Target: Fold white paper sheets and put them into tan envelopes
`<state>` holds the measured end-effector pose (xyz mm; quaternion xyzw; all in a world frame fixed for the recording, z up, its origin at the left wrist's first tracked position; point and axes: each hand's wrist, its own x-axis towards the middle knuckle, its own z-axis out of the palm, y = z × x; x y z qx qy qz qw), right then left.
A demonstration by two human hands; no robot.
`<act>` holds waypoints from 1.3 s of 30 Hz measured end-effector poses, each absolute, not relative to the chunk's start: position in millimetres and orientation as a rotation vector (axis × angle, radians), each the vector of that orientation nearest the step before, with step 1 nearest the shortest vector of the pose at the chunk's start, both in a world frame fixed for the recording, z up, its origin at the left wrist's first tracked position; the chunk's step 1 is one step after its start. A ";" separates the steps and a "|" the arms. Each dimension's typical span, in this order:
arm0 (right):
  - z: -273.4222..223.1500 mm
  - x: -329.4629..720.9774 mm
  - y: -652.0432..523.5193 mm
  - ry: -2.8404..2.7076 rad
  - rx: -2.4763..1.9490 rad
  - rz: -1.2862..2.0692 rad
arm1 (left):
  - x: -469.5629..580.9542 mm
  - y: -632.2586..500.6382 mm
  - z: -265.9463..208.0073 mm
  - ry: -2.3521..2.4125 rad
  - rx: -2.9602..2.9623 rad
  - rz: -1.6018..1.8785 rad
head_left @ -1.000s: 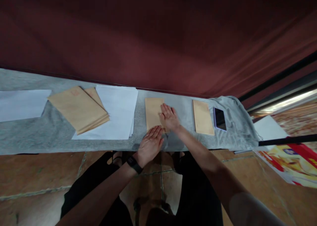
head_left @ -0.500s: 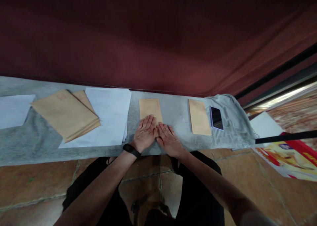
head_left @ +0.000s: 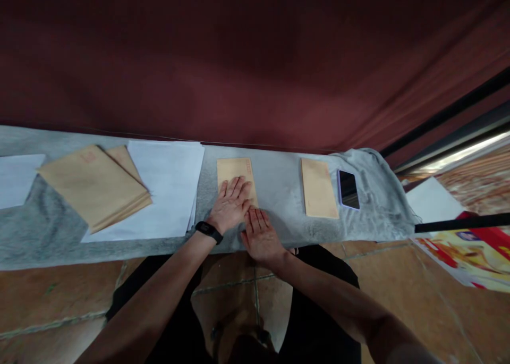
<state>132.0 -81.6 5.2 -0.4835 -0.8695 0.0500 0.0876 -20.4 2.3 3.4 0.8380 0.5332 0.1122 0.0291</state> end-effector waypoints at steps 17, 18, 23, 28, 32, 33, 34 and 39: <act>10.5 141.2 -86.5 -2.656 -1.277 0.045 | -15.5 68.5 7.3 1.673 2.544 0.218; 10.4 142.1 -87.0 -2.657 -1.268 0.045 | -14.8 73.1 7.6 1.689 2.527 0.218; 14.3 147.9 -85.7 -2.636 -1.232 0.122 | -10.6 90.7 7.1 1.766 2.411 0.218; 22.4 157.6 -68.2 -2.560 -1.214 0.339 | -9.0 85.3 4.0 1.771 2.406 0.223; 24.8 162.1 -52.5 -2.459 -1.240 0.466 | -9.6 62.9 0.7 1.728 2.493 0.252; 25.0 162.3 -50.1 -2.453 -1.238 0.475 | -9.7 56.7 0.1 1.716 2.508 0.251; 25.2 162.3 -48.3 -2.453 -1.233 0.478 | -9.8 50.5 -0.4 1.703 2.519 0.246; 28.2 160.4 -44.5 -2.452 -1.268 0.465 | -9.9 21.0 -1.7 1.651 2.567 0.211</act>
